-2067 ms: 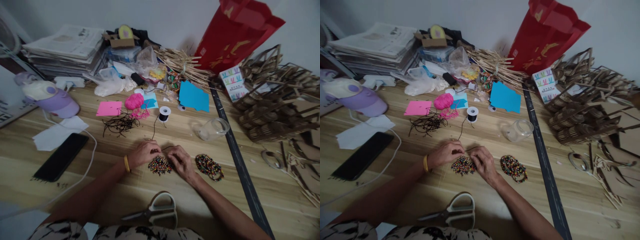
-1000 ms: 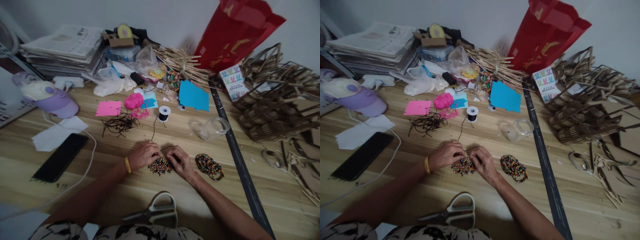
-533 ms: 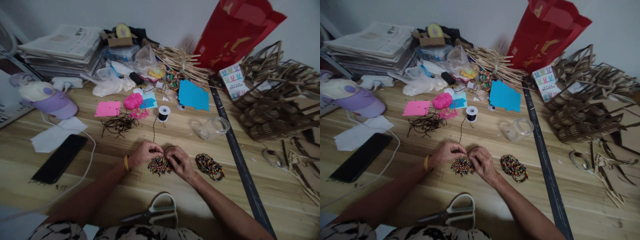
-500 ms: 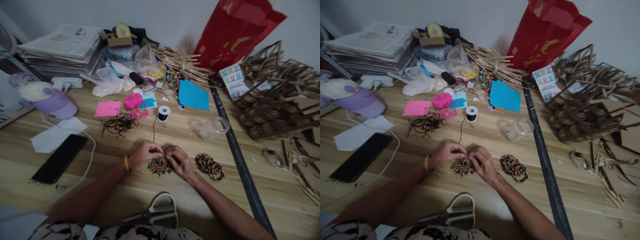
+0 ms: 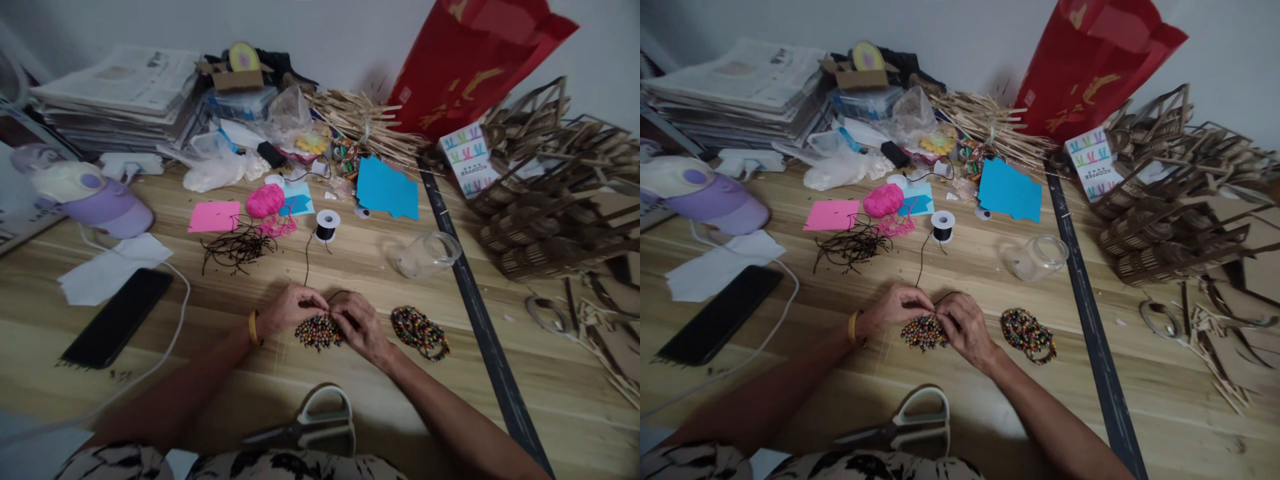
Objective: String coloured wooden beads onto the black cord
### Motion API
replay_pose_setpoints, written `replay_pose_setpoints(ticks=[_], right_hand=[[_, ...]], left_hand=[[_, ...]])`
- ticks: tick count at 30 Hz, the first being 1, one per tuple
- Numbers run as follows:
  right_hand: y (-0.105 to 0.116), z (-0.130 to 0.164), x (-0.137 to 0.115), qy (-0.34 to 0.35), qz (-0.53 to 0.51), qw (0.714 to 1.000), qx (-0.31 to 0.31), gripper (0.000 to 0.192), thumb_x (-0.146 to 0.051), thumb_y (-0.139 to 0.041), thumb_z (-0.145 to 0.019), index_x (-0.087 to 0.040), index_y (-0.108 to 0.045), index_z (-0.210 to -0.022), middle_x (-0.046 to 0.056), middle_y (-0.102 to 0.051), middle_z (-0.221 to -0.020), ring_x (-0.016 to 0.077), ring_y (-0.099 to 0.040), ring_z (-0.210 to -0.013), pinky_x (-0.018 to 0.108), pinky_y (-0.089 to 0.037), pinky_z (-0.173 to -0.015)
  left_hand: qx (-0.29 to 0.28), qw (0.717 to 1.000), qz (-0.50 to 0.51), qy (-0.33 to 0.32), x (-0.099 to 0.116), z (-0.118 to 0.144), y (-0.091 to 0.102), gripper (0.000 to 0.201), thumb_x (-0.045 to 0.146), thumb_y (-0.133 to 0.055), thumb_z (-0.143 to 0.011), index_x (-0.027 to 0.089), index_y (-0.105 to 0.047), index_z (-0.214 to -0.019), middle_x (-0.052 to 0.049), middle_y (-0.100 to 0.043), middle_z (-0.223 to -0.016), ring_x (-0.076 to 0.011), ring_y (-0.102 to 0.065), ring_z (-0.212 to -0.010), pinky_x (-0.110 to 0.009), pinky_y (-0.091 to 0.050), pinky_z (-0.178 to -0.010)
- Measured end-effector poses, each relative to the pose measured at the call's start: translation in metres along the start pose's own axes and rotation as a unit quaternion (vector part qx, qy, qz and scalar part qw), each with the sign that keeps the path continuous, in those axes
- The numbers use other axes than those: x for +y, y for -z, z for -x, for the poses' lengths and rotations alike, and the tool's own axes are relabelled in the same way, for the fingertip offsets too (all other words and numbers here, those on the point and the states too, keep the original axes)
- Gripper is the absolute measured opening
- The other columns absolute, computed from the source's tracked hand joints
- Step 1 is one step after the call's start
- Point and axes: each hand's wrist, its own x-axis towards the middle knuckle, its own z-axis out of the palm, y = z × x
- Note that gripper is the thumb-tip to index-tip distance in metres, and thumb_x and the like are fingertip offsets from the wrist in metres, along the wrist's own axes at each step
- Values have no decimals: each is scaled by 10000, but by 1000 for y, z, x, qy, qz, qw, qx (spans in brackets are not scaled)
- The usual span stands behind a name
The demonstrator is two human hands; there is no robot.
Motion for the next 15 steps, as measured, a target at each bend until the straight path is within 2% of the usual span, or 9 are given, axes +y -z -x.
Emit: replay_pose_setpoints(ticks=[15], right_hand=[[0,0,-1,-1,4,1000,-9,96,-191,-505,-910,-199,-593,-872,61,-640,-817,191,-568,-811,344,-466,-758]], left_hand=[[0,1000,-22,-2,1,0,0,142,218,-703,-714,102,-708,-795,-74,-733,-777,-150,-666,-729,-252,-527,-711]])
